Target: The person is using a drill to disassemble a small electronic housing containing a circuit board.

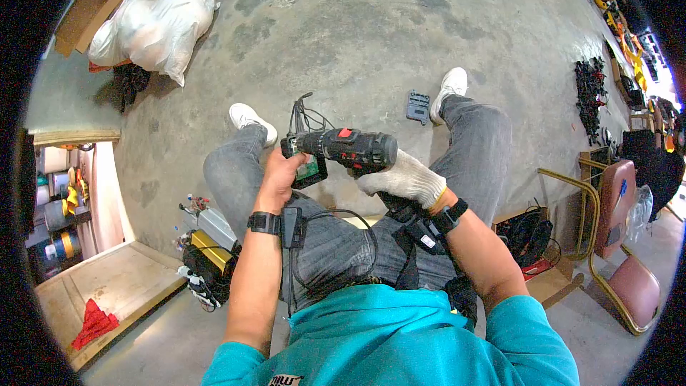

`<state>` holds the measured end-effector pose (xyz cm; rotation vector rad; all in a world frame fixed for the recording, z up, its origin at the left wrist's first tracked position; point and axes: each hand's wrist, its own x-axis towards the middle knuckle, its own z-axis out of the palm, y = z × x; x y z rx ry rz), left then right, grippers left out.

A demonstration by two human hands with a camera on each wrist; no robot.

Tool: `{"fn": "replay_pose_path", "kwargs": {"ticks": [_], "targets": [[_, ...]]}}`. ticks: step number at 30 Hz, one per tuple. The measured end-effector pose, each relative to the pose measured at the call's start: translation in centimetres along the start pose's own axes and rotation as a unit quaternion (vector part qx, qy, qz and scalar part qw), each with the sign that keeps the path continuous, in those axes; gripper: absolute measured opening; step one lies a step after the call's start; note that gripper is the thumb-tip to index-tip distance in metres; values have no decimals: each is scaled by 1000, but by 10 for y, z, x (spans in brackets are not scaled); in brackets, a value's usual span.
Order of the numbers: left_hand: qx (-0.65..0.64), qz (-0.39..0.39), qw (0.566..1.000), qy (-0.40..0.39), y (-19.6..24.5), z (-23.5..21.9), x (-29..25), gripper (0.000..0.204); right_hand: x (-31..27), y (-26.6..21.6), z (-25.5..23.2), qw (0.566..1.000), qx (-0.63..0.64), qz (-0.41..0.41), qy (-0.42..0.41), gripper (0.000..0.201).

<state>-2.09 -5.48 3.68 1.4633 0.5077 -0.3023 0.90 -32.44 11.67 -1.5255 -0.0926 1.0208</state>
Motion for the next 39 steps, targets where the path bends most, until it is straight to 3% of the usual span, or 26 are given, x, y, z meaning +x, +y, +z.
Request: {"fn": "replay_pose_path", "kwargs": {"ticks": [39], "targets": [[34,-18,999,-5,-3,4,-2,22,3,5,-3,999,-39,-26,17,39]]}}
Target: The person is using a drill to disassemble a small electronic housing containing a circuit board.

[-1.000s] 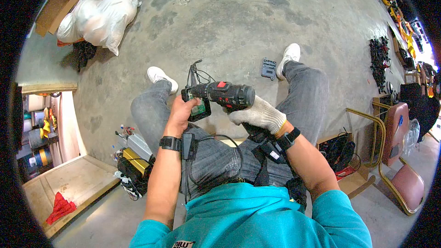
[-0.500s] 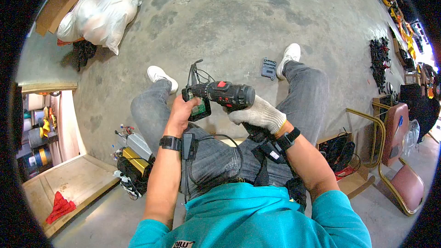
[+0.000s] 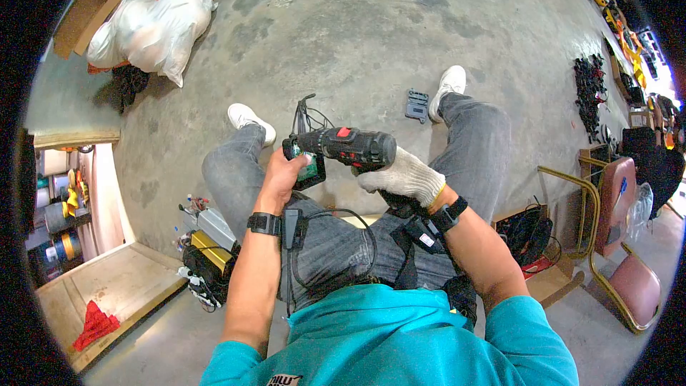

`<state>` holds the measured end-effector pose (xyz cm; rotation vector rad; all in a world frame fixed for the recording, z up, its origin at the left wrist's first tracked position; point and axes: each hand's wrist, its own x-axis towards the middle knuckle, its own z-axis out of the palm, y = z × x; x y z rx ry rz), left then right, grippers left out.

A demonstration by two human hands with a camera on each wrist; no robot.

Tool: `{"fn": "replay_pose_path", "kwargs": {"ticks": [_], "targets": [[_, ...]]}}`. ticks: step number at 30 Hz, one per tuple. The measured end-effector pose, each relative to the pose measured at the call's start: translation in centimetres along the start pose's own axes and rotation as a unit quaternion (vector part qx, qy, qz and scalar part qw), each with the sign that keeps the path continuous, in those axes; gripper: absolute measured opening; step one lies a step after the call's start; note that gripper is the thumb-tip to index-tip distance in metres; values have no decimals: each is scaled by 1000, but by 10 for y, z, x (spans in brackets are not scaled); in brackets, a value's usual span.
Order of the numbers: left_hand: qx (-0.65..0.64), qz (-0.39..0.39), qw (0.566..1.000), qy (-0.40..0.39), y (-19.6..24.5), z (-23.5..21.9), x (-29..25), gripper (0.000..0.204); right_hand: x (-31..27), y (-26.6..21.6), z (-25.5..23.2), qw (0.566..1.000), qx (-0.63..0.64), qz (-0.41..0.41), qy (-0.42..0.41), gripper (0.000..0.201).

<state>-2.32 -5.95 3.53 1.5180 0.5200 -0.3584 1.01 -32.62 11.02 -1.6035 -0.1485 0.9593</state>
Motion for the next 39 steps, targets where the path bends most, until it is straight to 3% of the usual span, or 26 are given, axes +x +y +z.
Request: {"fn": "replay_pose_path", "kwargs": {"ticks": [7,11,16,28,39], "targets": [[-22,-2,1000,-5,-1,0,0,23,-1,-7,-1,999,-12,36,-14,39],[-28,3,1000,-1,-1,0,-1,23,4,8,-1,1000,-16,15,-12,38],[-1,22,1000,-5,1,-1,-1,22,-1,-2,2,994,90,48,-30,39],[11,20,1000,11,-2,0,-3,22,-4,-7,2,998,32,43,-17,32],[51,56,997,6,4,-1,-7,21,-1,3,2,996,71,47,-17,33]]}}
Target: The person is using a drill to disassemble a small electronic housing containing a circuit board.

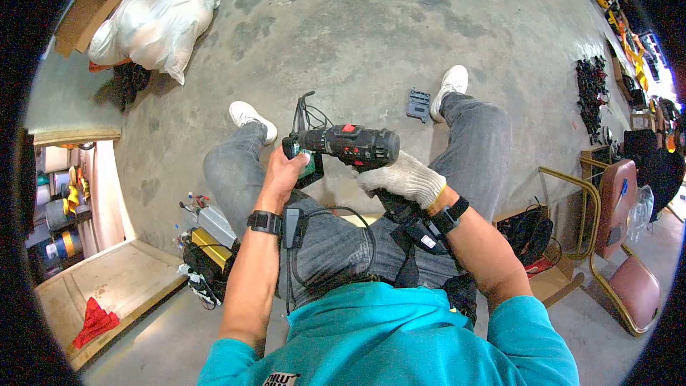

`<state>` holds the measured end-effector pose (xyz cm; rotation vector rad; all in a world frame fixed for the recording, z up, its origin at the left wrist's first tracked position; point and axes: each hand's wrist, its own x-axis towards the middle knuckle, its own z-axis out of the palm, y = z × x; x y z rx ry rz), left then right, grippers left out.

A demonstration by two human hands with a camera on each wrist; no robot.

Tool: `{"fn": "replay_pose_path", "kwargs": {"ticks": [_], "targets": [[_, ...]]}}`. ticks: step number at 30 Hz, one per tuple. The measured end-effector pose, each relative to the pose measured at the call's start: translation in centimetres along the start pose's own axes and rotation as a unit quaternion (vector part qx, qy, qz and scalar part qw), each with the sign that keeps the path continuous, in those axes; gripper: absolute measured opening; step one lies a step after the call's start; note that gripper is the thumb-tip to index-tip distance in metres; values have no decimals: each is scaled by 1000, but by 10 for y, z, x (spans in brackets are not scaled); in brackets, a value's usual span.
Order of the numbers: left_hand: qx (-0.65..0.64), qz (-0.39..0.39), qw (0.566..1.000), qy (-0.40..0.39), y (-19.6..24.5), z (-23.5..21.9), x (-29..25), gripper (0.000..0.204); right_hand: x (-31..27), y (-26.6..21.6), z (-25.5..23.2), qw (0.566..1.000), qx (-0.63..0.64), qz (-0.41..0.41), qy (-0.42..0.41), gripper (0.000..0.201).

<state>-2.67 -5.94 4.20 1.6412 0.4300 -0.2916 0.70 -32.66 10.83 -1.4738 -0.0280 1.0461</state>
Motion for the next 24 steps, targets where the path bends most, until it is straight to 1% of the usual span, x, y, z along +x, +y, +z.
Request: {"fn": "replay_pose_path", "kwargs": {"ticks": [4,7,11,14,20,22,24], "targets": [[-5,2,1000,0,-3,-1,2,21,-1,-4,-1,1000,-24,9,3,33],[-13,-2,1000,4,-4,0,2,21,-1,-4,1,1000,-13,-1,7,32],[-31,-13,999,9,-2,1,2,21,-1,-3,0,1000,-22,8,5,31],[-35,-14,999,8,-1,0,3,20,-1,-6,1,1000,-26,-6,17,30],[-37,-23,999,10,3,0,1,20,-3,-6,1,1000,10,-21,15,34],[-66,-18,998,8,-1,-2,4,19,-3,-6,0,999,30,10,14,37],[-65,-19,998,10,-4,-4,5,19,-6,-13,1,999,39,7,15,38]]}}
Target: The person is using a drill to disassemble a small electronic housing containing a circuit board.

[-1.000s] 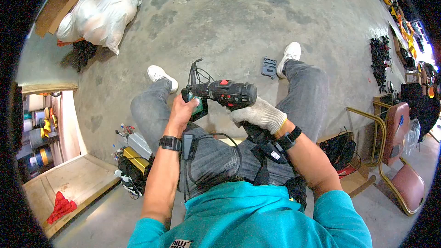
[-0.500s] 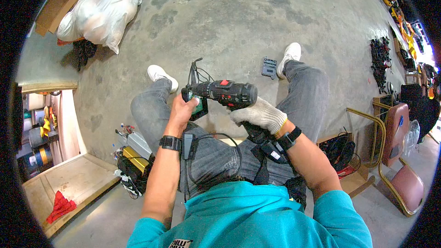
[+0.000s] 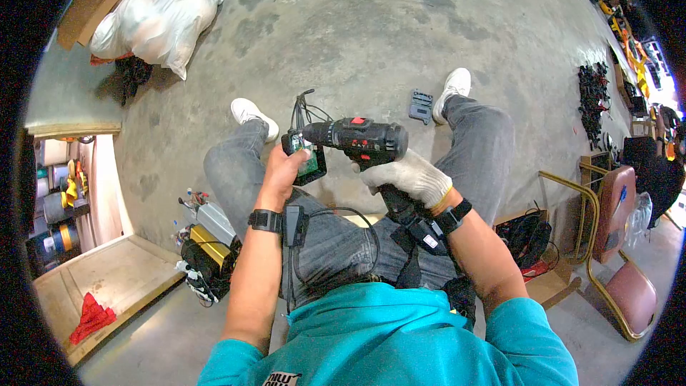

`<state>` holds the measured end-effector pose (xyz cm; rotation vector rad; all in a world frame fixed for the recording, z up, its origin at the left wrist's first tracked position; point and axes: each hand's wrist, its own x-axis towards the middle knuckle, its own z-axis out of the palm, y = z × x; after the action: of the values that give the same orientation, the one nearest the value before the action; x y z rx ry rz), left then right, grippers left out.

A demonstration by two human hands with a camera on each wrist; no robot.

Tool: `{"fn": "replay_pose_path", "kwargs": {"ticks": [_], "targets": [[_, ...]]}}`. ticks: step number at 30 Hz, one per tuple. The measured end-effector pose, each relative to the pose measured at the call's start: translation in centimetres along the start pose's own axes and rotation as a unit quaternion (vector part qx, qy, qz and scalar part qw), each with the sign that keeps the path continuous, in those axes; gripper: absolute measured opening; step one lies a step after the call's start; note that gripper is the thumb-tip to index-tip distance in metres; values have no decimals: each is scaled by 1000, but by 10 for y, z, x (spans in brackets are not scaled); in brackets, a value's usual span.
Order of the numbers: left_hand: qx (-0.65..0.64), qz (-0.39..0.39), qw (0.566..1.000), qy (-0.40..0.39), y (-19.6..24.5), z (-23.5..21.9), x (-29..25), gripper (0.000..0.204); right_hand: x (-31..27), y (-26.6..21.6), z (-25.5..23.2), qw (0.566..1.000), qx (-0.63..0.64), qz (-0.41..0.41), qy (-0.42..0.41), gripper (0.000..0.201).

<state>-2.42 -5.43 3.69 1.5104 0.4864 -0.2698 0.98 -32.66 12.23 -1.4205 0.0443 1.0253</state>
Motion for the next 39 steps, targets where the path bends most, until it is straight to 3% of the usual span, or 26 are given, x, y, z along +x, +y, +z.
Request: {"fn": "replay_pose_path", "kwargs": {"ticks": [5,8,14,17,18,20,21,22,24,28,33,35,38,39], "targets": [[-4,-13,1000,12,11,3,-6,17,5,7,-6,1000,-2,14,5,41],[-5,-23,999,38,10,4,-5,17,11,10,-5,998,49,-21,23,43],[116,1,991,66,20,1,0,16,12,11,-6,996,39,-35,78,37],[305,47,946,97,39,3,9,24,11,8,-7,994,13,-41,99,33],[307,49,946,94,34,0,18,24,13,10,-7,993,23,-43,108,31],[439,234,850,174,18,-4,36,35,16,14,-10,991,34,-46,119,29],[486,255,816,181,22,-2,36,46,17,16,-11,989,20,-44,142,28],[487,257,816,179,27,-1,39,46,18,17,-13,985,5,-43,165,26],[559,301,755,166,38,-3,47,49,18,20,-15,983,6,-42,177,26],[597,344,701,185,49,-7,55,50,16,20,-18,979,6,-51,197,26],[561,340,732,181,50,-13,62,54,15,16,-20,977,13,-65,202,25],[550,251,783,148,51,-15,60,60,13,20,-19,978,8,-59,198,24],[527,313,769,184,50,-14,57,66,21,25,-23,980,-10,-41,196,25],[539,234,796,145,53,-17,60,69,12,29,-16,981,-6,-27,194,25]]}}
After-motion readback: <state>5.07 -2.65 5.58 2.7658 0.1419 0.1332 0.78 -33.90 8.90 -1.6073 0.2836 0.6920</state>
